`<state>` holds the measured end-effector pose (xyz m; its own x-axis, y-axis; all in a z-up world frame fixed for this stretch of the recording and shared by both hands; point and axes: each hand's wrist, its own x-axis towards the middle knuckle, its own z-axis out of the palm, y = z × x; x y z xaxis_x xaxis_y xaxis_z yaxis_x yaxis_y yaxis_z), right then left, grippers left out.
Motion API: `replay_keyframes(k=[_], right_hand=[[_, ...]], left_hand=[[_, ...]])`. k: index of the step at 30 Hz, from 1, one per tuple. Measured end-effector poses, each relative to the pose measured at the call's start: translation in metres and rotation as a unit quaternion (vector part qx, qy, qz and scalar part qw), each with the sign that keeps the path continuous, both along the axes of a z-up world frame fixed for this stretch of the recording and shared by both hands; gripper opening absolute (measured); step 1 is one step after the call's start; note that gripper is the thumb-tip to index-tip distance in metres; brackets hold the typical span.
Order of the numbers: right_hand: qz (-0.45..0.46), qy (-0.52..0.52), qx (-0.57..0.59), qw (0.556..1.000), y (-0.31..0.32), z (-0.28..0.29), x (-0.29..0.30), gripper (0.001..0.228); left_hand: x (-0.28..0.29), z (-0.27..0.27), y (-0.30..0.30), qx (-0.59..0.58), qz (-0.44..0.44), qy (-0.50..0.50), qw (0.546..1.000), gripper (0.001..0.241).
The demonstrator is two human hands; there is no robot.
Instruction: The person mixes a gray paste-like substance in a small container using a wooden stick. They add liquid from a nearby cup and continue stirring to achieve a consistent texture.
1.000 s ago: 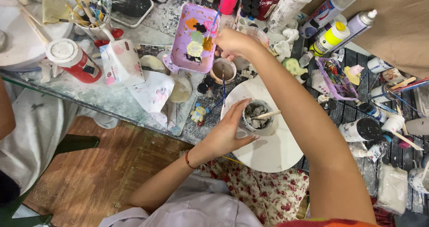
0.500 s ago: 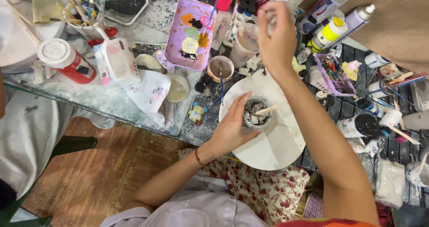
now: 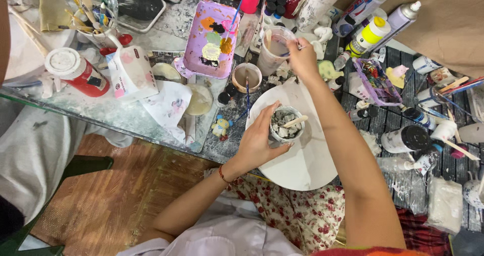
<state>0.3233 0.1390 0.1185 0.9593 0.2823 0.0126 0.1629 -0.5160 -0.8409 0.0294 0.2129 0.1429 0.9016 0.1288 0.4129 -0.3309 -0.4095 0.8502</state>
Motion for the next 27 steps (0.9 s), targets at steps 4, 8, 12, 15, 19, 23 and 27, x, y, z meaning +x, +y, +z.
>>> replay_keyframes(k=[4,8,12,15,19,23,27], right_hand=[[-0.023,-0.032,0.045,0.998,0.001,0.004,-0.002,0.018],[0.059,-0.197,0.072,0.976,-0.011,0.021,-0.026,0.012],[0.069,-0.132,0.128,0.980,-0.028,0.058,-0.058,0.016],[0.076,-0.232,0.087,0.966,-0.046,0.086,-0.087,0.016],[0.051,-0.201,0.065,0.976,-0.067,0.110,-0.124,0.018],[0.049,-0.223,0.039,0.973,-0.082,0.117,-0.149,0.017],[0.030,-0.239,0.013,0.970,-0.093,0.114,-0.160,0.015]], left_hand=[[0.000,0.001,0.003,-0.013,0.001,-0.005,1.000,0.100],[0.002,0.003,0.003,-0.022,0.007,0.001,1.000,0.096],[0.000,0.006,0.006,-0.035,-0.020,0.011,0.999,0.094],[0.000,0.006,0.008,-0.036,-0.039,0.027,0.998,0.094],[0.001,0.005,0.010,-0.022,-0.054,0.027,0.998,0.096],[0.002,0.002,0.011,-0.020,-0.059,0.025,0.998,0.096],[0.003,0.001,0.011,-0.009,-0.062,0.022,0.998,0.097]])
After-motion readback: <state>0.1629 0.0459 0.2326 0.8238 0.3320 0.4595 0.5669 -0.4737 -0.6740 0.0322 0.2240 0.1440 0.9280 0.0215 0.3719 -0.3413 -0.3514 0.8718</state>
